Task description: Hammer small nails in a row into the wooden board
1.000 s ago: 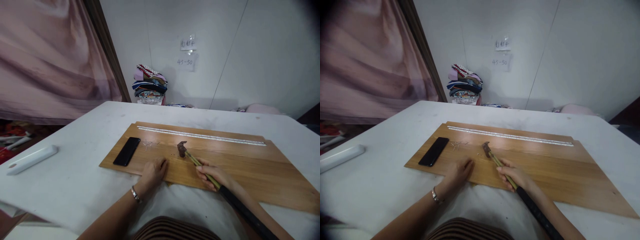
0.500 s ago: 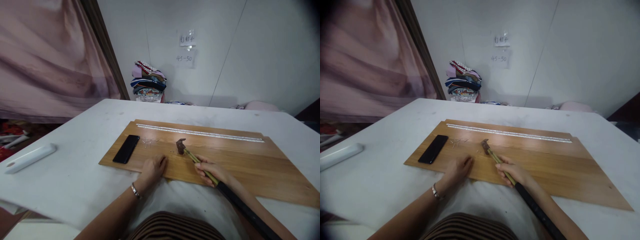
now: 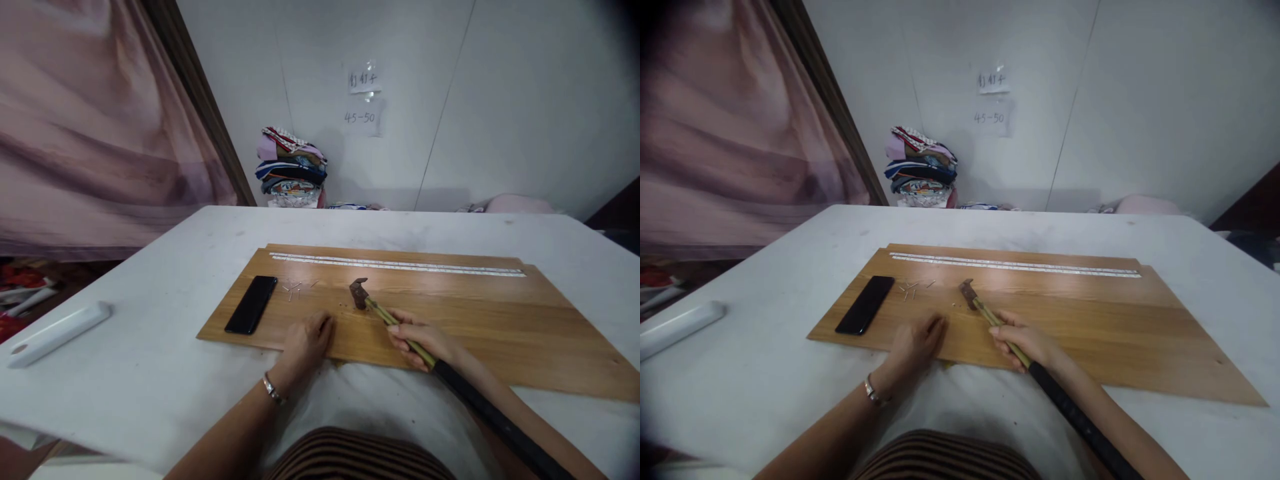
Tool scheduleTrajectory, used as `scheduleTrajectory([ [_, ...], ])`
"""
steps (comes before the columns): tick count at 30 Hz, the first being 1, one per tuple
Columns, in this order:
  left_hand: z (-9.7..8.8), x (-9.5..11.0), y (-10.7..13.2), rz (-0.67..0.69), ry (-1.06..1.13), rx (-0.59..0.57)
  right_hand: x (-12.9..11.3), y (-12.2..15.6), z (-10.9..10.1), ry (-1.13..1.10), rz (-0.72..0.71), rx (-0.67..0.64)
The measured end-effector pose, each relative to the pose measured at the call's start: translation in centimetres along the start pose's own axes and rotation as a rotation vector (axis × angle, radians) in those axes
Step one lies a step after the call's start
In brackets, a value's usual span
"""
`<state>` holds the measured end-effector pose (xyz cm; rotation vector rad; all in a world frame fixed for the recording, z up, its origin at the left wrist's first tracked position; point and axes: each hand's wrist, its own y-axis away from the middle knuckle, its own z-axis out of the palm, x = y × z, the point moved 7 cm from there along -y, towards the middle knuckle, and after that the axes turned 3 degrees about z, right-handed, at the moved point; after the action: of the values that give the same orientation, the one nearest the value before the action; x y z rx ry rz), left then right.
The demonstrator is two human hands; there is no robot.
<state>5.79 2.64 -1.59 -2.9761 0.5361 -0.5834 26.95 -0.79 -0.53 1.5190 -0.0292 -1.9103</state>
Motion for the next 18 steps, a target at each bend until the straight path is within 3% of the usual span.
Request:
scheduleTrajectory([
  [18,-0.12,-0.15,0.03,-0.04,-0.012,-0.036,0.22,0.09,-0.1,0.0,-0.002,0.0],
])
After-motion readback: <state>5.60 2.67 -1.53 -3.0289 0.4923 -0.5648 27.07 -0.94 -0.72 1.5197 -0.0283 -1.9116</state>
